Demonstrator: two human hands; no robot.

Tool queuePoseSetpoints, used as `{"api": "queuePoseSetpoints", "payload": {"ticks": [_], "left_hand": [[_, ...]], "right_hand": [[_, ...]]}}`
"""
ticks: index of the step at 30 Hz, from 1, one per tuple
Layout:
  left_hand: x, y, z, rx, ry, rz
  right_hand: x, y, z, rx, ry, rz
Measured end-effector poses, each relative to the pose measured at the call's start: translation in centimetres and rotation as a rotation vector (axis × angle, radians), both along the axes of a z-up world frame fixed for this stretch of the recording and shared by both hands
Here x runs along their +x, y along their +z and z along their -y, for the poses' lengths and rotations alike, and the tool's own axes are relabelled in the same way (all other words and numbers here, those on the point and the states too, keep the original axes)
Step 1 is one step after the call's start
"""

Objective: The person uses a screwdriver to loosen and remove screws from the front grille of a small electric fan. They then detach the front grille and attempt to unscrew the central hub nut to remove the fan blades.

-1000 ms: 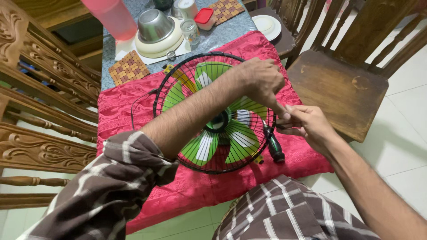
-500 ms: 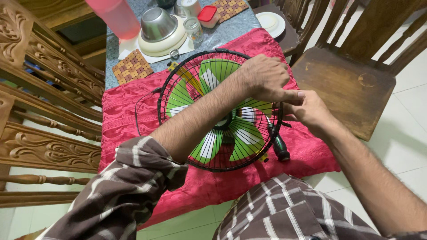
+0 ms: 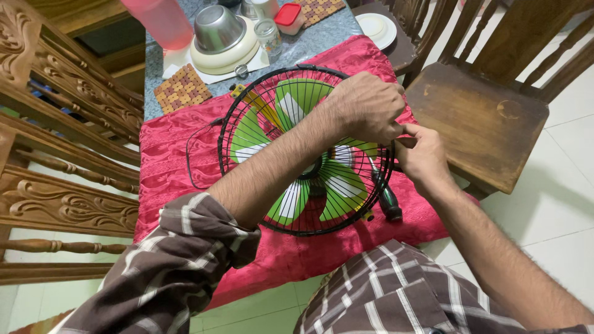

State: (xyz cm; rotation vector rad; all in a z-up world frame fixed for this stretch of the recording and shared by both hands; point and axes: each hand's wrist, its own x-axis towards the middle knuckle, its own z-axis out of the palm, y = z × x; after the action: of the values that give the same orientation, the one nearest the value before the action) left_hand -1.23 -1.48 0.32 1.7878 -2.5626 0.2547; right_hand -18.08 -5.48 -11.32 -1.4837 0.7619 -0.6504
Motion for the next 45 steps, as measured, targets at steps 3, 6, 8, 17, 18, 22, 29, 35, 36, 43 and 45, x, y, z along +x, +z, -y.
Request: {"api": "queuePoseSetpoints", "payload": {"ticks": [3,6,8,17,18,22,29,35,36,43,45], "left_hand": [[0.1,-0.4,0.3,-0.047,-0.016,-0.016],[0.4,-0.6,0.6,-0.117,-0.048,-0.057],[0.6,-0.6,0.8,-0.019,0.007,-0.030],[1.6,1.4,-3.1,-0.273,-0.067,-0.458],[1.9,1.6,-4.3,-0.312,-0.037,-0.491],[2.1,1.4,-10.2,-0.489,0.131,-0.568],[1.8,-0.6,-18.9,-0.891,0.588,-0.395],[-1.8,-4.6,-23.0,-0.920,0.931,-0.876],[-2.3,-5.3,-23.4,-0.928,0.952,-0.893],[-3.2,-9.5,-23.8,-0.991,1.244,-1.292],[-3.0,-10.6,-24.0,-0.950,1.260,-1.514]], "right_hand": [[-0.1,-0.5,-0.6,-0.092,-0.004,0.061],[-0.9,-0.6,-0.2,0.043,0.003,0.057],[-1.4,-0.5,0.1,0.181,-0.012,0.038],[-3.7,-1.6,0.8,0.271,-0.008,0.050],[-3.9,-1.7,0.9,0.286,-0.004,0.067],[-4.2,-2.2,0.3,0.356,0.028,0.108],[-4.7,-2.7,-1.7,0.362,0.002,0.117],[-4.5,-2.8,-1.8,0.414,-0.039,0.108],[-4.6,-2.9,-2.0,0.438,-0.050,0.105],[-4.7,-3.4,-3.1,0.543,-0.030,0.177],[-4.8,-3.5,-3.3,0.519,-0.065,0.147]]}}
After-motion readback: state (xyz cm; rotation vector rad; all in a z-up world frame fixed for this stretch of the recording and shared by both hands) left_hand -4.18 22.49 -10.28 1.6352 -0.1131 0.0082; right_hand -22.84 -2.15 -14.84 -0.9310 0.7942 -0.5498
